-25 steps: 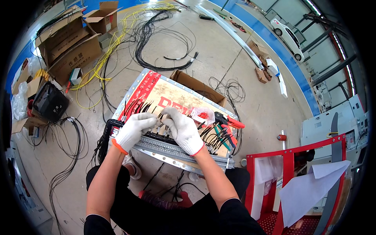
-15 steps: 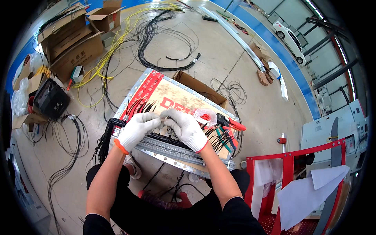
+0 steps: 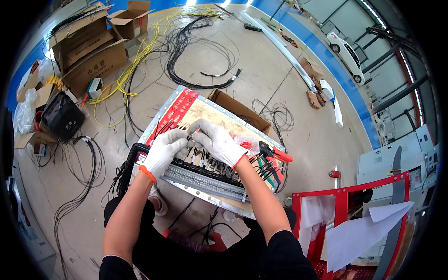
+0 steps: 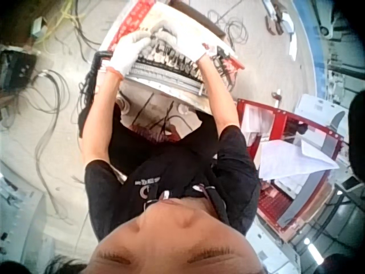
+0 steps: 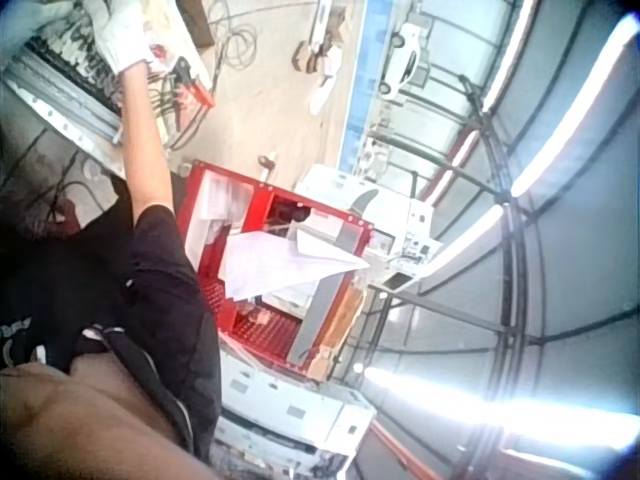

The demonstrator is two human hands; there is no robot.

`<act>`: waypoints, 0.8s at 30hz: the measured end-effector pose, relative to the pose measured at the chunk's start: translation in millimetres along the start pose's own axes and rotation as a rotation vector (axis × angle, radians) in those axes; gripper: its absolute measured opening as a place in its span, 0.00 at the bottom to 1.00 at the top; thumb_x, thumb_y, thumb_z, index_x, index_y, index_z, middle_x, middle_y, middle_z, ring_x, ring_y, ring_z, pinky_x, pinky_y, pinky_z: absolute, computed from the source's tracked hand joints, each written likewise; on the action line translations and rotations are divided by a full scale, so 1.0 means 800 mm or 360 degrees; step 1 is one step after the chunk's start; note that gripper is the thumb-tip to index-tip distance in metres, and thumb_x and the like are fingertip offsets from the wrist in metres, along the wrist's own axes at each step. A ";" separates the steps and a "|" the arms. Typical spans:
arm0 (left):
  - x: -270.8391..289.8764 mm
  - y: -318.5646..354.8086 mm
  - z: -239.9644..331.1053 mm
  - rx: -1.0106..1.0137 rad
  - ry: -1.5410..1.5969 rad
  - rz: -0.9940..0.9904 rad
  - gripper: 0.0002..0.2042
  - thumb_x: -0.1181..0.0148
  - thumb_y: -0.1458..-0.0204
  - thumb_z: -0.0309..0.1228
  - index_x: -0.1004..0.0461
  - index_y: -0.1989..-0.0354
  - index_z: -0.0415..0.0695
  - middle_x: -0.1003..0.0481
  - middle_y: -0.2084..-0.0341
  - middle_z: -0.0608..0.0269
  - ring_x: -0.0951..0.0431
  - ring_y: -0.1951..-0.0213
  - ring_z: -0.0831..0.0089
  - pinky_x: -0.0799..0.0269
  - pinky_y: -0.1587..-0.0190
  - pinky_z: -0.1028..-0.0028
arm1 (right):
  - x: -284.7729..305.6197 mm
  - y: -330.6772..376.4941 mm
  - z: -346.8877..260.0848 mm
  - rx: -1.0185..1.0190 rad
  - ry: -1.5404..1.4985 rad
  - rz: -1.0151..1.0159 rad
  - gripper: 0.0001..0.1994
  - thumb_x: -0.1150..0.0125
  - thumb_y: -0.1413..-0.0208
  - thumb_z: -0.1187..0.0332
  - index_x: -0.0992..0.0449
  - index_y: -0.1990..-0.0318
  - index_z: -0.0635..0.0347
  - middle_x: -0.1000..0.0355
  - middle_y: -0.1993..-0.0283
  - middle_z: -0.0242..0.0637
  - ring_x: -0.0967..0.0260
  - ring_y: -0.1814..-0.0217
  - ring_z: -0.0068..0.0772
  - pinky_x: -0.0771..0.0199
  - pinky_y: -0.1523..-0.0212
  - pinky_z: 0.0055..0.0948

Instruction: The person sits on the floor and connects black wires to a DIN rail terminal block using pliers and wire strippers. They strip wire ends, insert them into terminals, and tighten connections repeatedly.

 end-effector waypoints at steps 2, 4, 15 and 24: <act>-0.003 0.001 0.004 -0.0008 -0.0047 0.0026 0.11 0.48 0.38 0.26 0.27 0.51 0.35 0.20 0.66 0.62 0.24 0.70 0.80 0.27 0.66 0.78 | 0.000 -0.001 0.006 -0.0034 -0.0065 -0.0002 0.08 0.47 0.36 0.68 0.26 0.53 0.60 0.27 0.69 0.33 0.31 0.66 0.20 0.29 0.64 0.24; -0.004 0.001 0.006 -0.0034 -0.0119 0.0019 0.08 0.48 0.37 0.26 0.28 0.52 0.38 0.22 0.67 0.65 0.27 0.71 0.82 0.29 0.67 0.79 | -0.003 0.000 0.013 -0.0058 -0.0185 -0.0005 0.08 0.47 0.36 0.68 0.26 0.55 0.62 0.29 0.70 0.31 0.33 0.68 0.19 0.31 0.66 0.23; -0.003 -0.005 -0.008 -0.0043 -0.0209 0.0038 0.07 0.51 0.34 0.30 0.29 0.56 0.40 0.27 0.72 0.71 0.33 0.75 0.84 0.36 0.71 0.81 | -0.021 0.000 0.015 -0.0099 -0.0449 -0.0010 0.09 0.47 0.36 0.68 0.27 0.60 0.66 0.29 0.72 0.29 0.34 0.70 0.19 0.31 0.68 0.23; -0.007 -0.008 -0.015 -0.0199 -0.0229 0.0152 0.06 0.50 0.35 0.29 0.31 0.58 0.39 0.27 0.73 0.67 0.32 0.75 0.82 0.34 0.72 0.79 | -0.027 0.009 -0.007 0.0170 0.0179 0.0518 0.08 0.43 0.37 0.70 0.31 0.61 0.67 0.24 0.71 0.47 0.22 0.69 0.38 0.24 0.67 0.34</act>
Point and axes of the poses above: each hand's wrist, its own y-axis away from the middle knuckle, its own x-axis out of the back of the hand, z = x × y, the point moved 4 cm from there along -y, towards the middle knuckle
